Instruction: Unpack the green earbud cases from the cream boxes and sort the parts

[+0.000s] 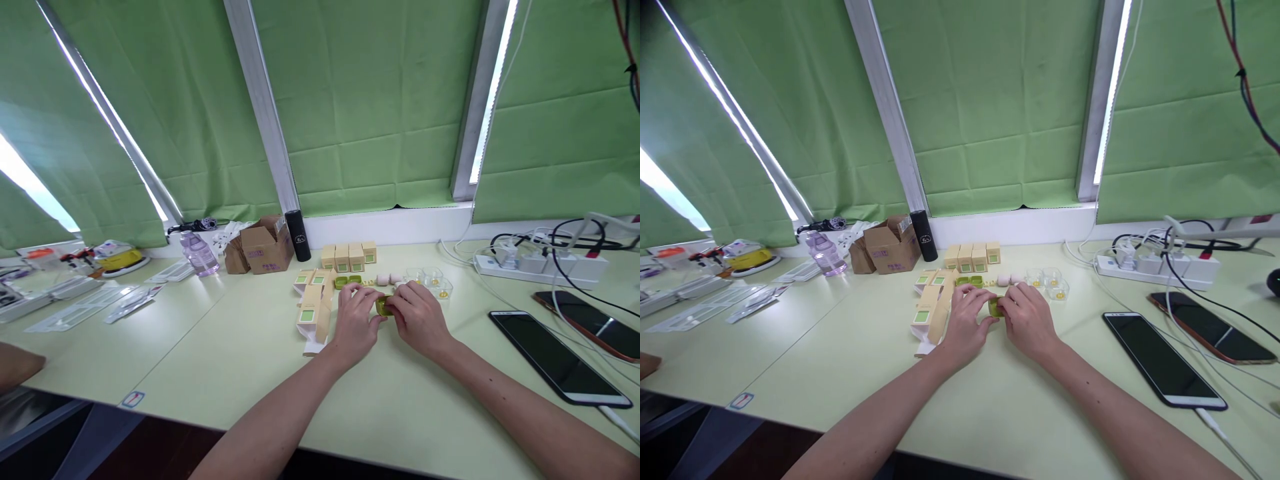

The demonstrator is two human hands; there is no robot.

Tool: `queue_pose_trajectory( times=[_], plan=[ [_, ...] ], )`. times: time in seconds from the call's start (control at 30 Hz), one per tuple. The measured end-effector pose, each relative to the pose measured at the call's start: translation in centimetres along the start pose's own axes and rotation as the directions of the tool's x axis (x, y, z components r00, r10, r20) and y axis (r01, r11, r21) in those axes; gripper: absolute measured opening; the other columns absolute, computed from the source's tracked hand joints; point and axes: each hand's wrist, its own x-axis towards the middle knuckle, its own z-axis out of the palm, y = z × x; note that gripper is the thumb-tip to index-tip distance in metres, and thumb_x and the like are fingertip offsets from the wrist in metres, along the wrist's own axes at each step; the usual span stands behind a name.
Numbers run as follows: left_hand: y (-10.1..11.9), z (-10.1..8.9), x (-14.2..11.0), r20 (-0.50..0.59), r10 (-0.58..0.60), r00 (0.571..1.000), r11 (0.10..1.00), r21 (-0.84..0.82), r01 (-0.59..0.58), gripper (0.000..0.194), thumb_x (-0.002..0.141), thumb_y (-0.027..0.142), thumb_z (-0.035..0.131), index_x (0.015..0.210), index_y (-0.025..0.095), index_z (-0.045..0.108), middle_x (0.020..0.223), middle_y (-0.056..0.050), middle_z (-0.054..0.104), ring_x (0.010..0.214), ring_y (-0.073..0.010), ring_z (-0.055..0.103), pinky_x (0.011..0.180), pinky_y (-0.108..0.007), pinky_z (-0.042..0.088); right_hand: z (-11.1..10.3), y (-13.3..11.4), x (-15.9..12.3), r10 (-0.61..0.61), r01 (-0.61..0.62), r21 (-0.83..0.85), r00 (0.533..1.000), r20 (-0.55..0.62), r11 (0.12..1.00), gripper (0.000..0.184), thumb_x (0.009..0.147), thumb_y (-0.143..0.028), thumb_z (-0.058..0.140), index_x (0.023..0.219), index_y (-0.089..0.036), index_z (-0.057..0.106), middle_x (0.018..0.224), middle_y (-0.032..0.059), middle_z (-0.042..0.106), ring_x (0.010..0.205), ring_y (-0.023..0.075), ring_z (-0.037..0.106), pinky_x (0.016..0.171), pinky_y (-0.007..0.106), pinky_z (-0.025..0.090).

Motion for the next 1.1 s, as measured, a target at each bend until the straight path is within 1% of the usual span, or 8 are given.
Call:
queue_pose_trajectory(
  times=[0.2,0.57,0.83,1.1],
  plan=[
    [-0.02,0.06,-0.05,-0.006,0.009,1.0,1.0,0.028,-0.009,0.042,0.087,0.017,0.071,0.127,0.026,0.064,0.123,-0.008,0.068,0.118,-0.0334,0.047,0.103,-0.056,0.046,0.18,0.09,-0.14,-0.001,0.001,-0.004,1.0,0.017,1.0,0.022,0.091,-0.004,0.053,0.084,-0.021,0.065,0.078,0.0061,0.059,0.077,0.0219,0.046,0.067,0.036,0.035],
    [0.06,-0.12,0.0,-0.003,-0.001,1.0,0.998,0.061,0.001,0.043,0.086,0.014,0.069,0.126,0.026,0.065,0.12,-0.009,0.069,0.117,-0.0341,0.048,0.101,-0.057,0.046,0.36,0.01,-0.23,-0.011,0.011,0.003,1.0,0.008,1.0,0.022,0.092,-0.005,0.053,0.085,-0.021,0.065,0.078,0.0064,0.06,0.078,0.023,0.046,0.067,0.036,0.035],
    [0.06,-0.12,0.02,-0.021,0.001,1.0,0.997,0.078,0.001,0.045,0.083,0.011,0.071,0.126,0.025,0.065,0.119,-0.007,0.07,0.115,-0.0332,0.048,0.1,-0.054,0.046,0.33,-0.1,-0.17,-0.017,0.018,-0.007,1.0,0.013,1.0,0.022,0.093,-0.006,0.052,0.084,-0.021,0.066,0.078,0.0064,0.059,0.078,0.023,0.046,0.068,0.036,0.035],
    [0.0,-0.09,-0.03,-0.039,-0.01,0.999,0.996,0.084,0.013,0.044,0.083,0.013,0.072,0.125,0.026,0.066,0.118,-0.008,0.069,0.116,-0.0341,0.049,0.101,-0.056,0.044,0.28,-0.2,-0.13,-0.026,0.026,-0.021,1.0,0.005,0.999,0.022,0.094,-0.006,0.051,0.085,-0.021,0.064,0.078,0.0066,0.059,0.078,0.0229,0.046,0.067,0.036,0.035]
  ],
)
